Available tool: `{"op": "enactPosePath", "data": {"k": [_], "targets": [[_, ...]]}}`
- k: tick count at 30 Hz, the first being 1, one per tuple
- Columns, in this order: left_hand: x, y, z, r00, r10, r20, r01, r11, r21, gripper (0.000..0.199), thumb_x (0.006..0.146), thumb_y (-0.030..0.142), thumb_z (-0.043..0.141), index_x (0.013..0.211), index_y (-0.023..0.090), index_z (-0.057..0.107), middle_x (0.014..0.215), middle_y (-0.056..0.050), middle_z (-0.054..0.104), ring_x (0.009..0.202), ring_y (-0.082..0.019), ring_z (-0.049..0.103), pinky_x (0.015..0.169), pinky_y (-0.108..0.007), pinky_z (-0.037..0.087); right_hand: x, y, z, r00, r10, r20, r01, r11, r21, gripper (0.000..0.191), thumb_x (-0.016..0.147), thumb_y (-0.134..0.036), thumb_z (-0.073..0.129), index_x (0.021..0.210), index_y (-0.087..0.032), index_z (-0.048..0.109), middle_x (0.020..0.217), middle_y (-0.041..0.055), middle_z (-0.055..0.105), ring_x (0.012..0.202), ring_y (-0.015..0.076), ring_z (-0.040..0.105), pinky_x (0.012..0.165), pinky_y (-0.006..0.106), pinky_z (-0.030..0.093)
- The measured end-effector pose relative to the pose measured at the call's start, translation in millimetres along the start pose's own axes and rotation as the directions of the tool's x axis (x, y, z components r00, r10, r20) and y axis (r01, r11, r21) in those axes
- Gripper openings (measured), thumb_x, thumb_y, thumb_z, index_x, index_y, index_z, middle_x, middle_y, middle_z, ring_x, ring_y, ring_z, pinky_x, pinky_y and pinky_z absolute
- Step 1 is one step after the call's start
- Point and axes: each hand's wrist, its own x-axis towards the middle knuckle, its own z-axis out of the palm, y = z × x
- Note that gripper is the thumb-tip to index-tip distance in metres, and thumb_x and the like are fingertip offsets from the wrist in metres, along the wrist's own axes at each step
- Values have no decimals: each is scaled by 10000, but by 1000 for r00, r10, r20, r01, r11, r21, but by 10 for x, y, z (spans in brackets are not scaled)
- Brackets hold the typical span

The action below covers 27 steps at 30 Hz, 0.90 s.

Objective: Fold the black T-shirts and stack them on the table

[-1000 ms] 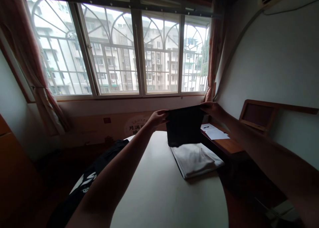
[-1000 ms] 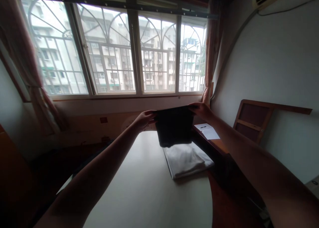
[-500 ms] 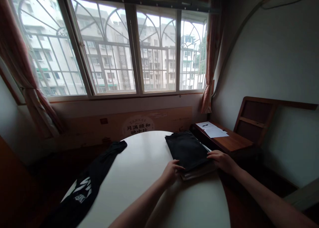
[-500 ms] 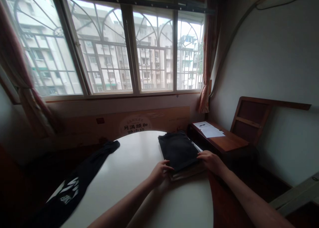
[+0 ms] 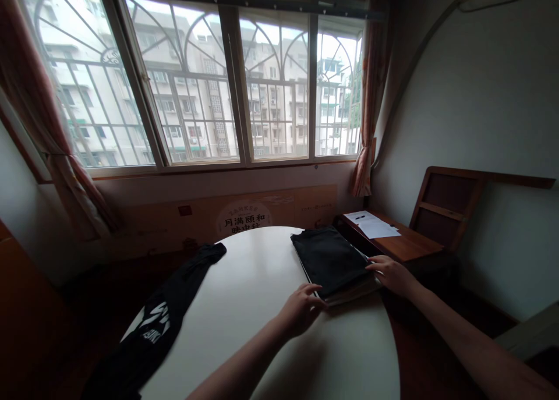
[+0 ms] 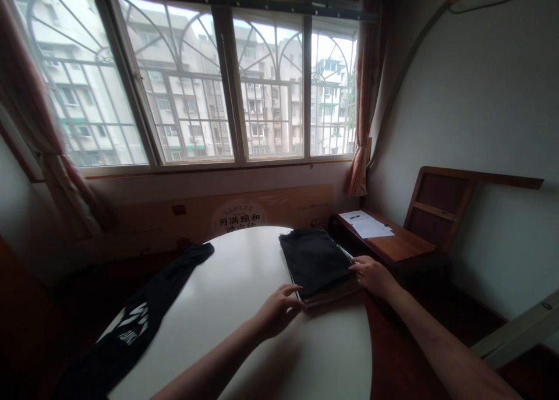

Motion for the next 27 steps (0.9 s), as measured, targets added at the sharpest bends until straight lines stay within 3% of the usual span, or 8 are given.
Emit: {"op": "enactPosePath", "data": {"k": [3, 5, 10, 13, 17, 19, 24, 27], "targets": [[-222, 133, -158, 994, 66, 92, -68, 997, 19, 255, 923, 234, 569, 1019, 293, 798, 1328, -62, 677, 1171, -247, 642, 991, -370, 488, 23, -87, -61, 997, 48, 61, -44, 997, -69, 402, 796, -88, 542, 1054, -246, 806, 1306, 108, 676, 1243, 297, 605, 1071, 442, 462], [-377, 172, -283, 988, 66, 142, -70, 997, 24, 269, 913, 213, 560, 1026, 291, 792, 1203, -48, 735, 1053, -218, 688, 921, -322, 500, 71, -265, -116, 1000, 24, 18, -23, 997, -71, 413, 802, -95, 541, 1092, -244, 794, 1342, 110, 656, 1305, 324, 554, 1108, 489, 418], [-697, -34, -608, 979, -166, 119, 159, 985, 65, 273, 903, 252, 529, 975, 257, 793, 947, -39, 776, 810, -185, 682, 759, -273, 459, 297, -1146, -168, 986, -88, -142, 119, 967, 225, 402, 874, -209, 564, 1242, -239, 721, 1485, 123, 539, 1414, 303, 450, 1182, 490, 337], [-841, -307, -740, 947, -314, 75, 310, 949, 61, 258, 873, 325, 548, 832, 212, 776, 817, -49, 757, 730, -191, 640, 695, -277, 410, 443, -1790, 4, 989, -63, -135, 130, 801, 584, 380, 866, -290, 616, 1229, -254, 724, 1515, 112, 505, 1410, 288, 459, 1184, 466, 336], [-998, -631, -745, 899, -438, -15, 438, 899, -6, 363, 876, 416, 489, 667, 183, 672, 669, -39, 687, 614, -172, 574, 622, -272, 368, 601, -2527, 476, 989, 88, 119, -138, 260, 956, 432, 699, -346, 771, 1119, -246, 755, 1422, 99, 593, 1388, 293, 472, 1162, 433, 352], [-1055, -732, -686, 871, -483, -91, 478, 876, -66, 398, 887, 444, 435, 635, 187, 607, 649, -35, 656, 621, -172, 568, 626, -273, 374, 659, -2796, 746, 961, 129, 246, -260, 101, 960, 487, 673, -399, 767, 1129, -230, 734, 1339, 119, 644, 1307, 302, 547, 1084, 451, 434], [-1149, -830, -562, 831, -517, -208, 474, 852, -222, 415, 899, 494, 365, 635, 209, 512, 608, -15, 588, 590, -164, 566, 620, -267, 409, 703, -3131, 1248, 904, 243, 351, -364, 8, 931, 524, 652, -436, 710, 1111, -183, 684, 1239, 157, 662, 1173, 305, 622, 942, 433, 521], [-1180, -863, -572, 828, -509, -234, 445, 852, -276, 395, 887, 483, 382, 642, 207, 523, 629, -23, 604, 586, -165, 576, 606, -266, 422, 659, -3159, 1394, 916, 246, 315, -332, 27, 943, 484, 647, -413, 710, 1071, -181, 691, 1196, 148, 680, 1125, 307, 636, 901, 415, 534]]}}
